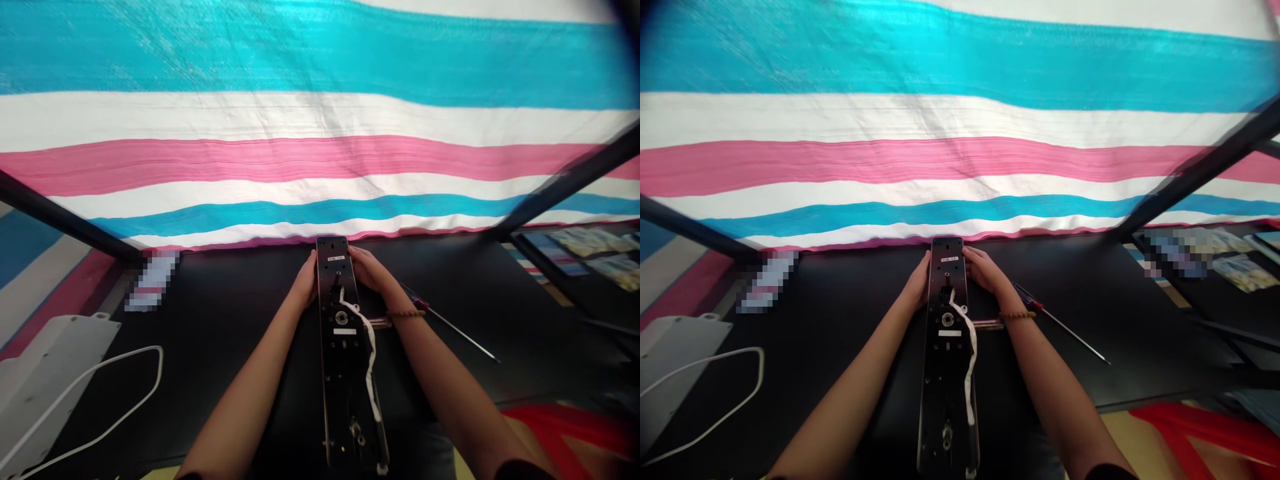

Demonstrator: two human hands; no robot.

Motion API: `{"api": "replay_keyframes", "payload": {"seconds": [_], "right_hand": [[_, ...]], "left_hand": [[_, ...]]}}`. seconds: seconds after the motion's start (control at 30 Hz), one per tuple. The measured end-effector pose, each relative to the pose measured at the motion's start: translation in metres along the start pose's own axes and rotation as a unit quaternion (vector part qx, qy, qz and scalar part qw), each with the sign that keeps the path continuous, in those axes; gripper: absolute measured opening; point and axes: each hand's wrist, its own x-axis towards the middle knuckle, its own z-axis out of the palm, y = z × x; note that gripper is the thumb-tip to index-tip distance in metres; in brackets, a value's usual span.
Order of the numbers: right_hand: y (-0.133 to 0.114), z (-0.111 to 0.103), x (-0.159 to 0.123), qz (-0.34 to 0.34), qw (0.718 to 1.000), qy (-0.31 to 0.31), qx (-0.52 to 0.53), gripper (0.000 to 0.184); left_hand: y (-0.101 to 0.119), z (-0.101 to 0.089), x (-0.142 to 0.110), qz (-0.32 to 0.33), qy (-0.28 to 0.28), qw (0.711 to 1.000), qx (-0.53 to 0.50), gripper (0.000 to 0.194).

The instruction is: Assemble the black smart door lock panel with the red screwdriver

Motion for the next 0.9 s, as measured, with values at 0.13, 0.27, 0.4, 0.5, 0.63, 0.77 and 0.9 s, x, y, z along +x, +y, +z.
{"api": "replay_keyframes", "payload": {"seconds": [0.13,0.27,0.4,0.5,0.63,0.77,0.9], "right_hand": [[0.000,0.000,0.000,-0.002,1.000,-0.003,0.004,0.036],[-0.001,-0.001,-0.001,-0.007,1.000,-0.009,0.000,0.035],[-0.003,0.000,-0.002,-0.007,1.000,-0.010,-0.003,0.033],[-0.004,0.001,-0.003,-0.007,1.000,-0.009,-0.005,0.031],[-0.005,0.002,-0.004,-0.008,1.000,-0.005,-0.002,0.031],[-0.004,0.001,-0.004,-0.007,1.000,0.000,0.001,0.031],[-0.001,-0.003,-0.003,-0.010,1.000,-0.004,-0.012,0.033]], "left_hand": [[0.000,0.003,-0.001,0.008,0.019,1.000,0.005,0.049],[0.002,0.008,-0.004,0.019,0.026,0.999,0.007,0.046],[0.004,0.011,-0.006,0.025,0.015,1.000,0.007,0.044],[0.004,0.012,-0.007,0.015,0.005,1.000,0.003,0.046],[0.004,0.010,-0.007,0.001,0.010,1.000,0.002,0.047],[0.002,0.009,-0.006,0.001,0.011,1.000,0.007,0.046],[0.001,0.008,-0.004,0.015,0.007,1.000,0.008,0.046]]}}
